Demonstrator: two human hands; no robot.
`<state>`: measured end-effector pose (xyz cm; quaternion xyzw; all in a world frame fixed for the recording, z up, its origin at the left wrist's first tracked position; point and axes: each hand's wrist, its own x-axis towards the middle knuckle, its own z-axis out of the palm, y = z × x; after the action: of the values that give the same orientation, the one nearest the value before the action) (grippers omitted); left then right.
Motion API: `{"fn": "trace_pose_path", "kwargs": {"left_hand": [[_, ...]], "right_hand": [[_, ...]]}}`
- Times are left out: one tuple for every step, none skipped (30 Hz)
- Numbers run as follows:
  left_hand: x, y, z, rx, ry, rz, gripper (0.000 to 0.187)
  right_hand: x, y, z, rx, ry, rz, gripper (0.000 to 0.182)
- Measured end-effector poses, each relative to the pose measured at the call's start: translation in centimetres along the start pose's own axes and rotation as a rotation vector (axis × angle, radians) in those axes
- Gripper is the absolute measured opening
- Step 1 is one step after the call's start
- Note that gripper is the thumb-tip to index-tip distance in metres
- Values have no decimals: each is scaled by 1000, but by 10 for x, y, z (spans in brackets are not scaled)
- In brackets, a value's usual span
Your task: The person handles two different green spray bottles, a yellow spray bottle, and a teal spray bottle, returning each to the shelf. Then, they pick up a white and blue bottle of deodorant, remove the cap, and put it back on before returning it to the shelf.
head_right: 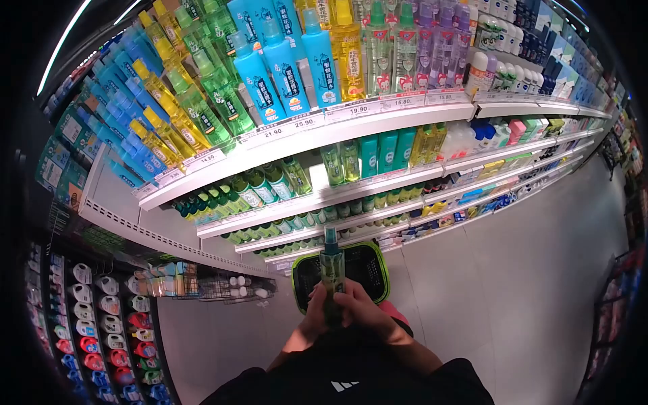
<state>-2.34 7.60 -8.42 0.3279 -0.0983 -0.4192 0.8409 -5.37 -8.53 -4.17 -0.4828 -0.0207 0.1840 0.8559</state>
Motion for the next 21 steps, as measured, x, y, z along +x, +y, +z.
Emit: {"fn": "trace_pose_path", "kwargs": {"left_hand": [[8, 4, -2, 28, 22, 0, 69], [15, 7, -4, 56, 43, 1, 67], [26, 14, -3, 64, 50, 3, 67], [38, 21, -1, 115, 35, 72, 63], [48, 27, 1, 165, 20, 139, 58], [56, 30, -4, 171, 28, 138, 58], [63, 32, -12, 315, 93, 177, 51], [69, 35, -17, 459, 158, 215, 44], [72, 44, -12, 465, 166, 213, 44], [75, 56, -1, 556, 224, 140, 38], [78, 65, 4, 644, 283, 64, 33], [82, 69, 2, 551, 257, 9, 30], [88, 72, 2, 550, 266, 9, 30], [93, 74, 3, 658, 299, 17, 31], [97, 75, 3, 764, 334, 24, 32], [100, 74, -1, 761, 347, 23, 32], [104, 71, -8, 885, 395, 68, 32], [108, 71, -8, 1010, 442, 112, 34], [113, 70, -7, 1005, 450, 107, 34], [119, 69, -5, 1069, 494, 171, 34], [124, 69, -2, 1133, 539, 235, 35]], "right_hand": [[9, -1, -6, 46, -22, -53, 49], [18, -3, -12, 91, -44, -105, 45], [26, -6, -18, 98, -53, -108, 45], [34, -9, -23, 66, -7, -184, 47], [41, -11, -28, 35, 41, -259, 50], [48, -12, -37, 44, 35, -259, 50], [54, -13, -46, 39, 44, -283, 52], [59, -15, -55, 35, 54, -307, 54], [63, -20, -62, 44, 49, -307, 54], [66, -26, -69, 35, 50, -261, 55], [69, -30, -76, 25, 51, -212, 56], [74, -33, -82, 68, 41, -160, 56], [78, -34, -88, 73, 35, -155, 56], [83, -33, -93, 47, 59, -156, 56], [88, -33, -98, 21, 81, -155, 55], [92, -33, -101, 25, 73, -145, 55], [95, -34, -105, -47, 118, -169, 55], [98, -35, -108, -120, 165, -194, 54], [103, -33, -112, -117, 162, -185, 54], [109, -29, -117, -132, 188, -227, 52], [113, -29, -118, -146, 213, -269, 50]]}}
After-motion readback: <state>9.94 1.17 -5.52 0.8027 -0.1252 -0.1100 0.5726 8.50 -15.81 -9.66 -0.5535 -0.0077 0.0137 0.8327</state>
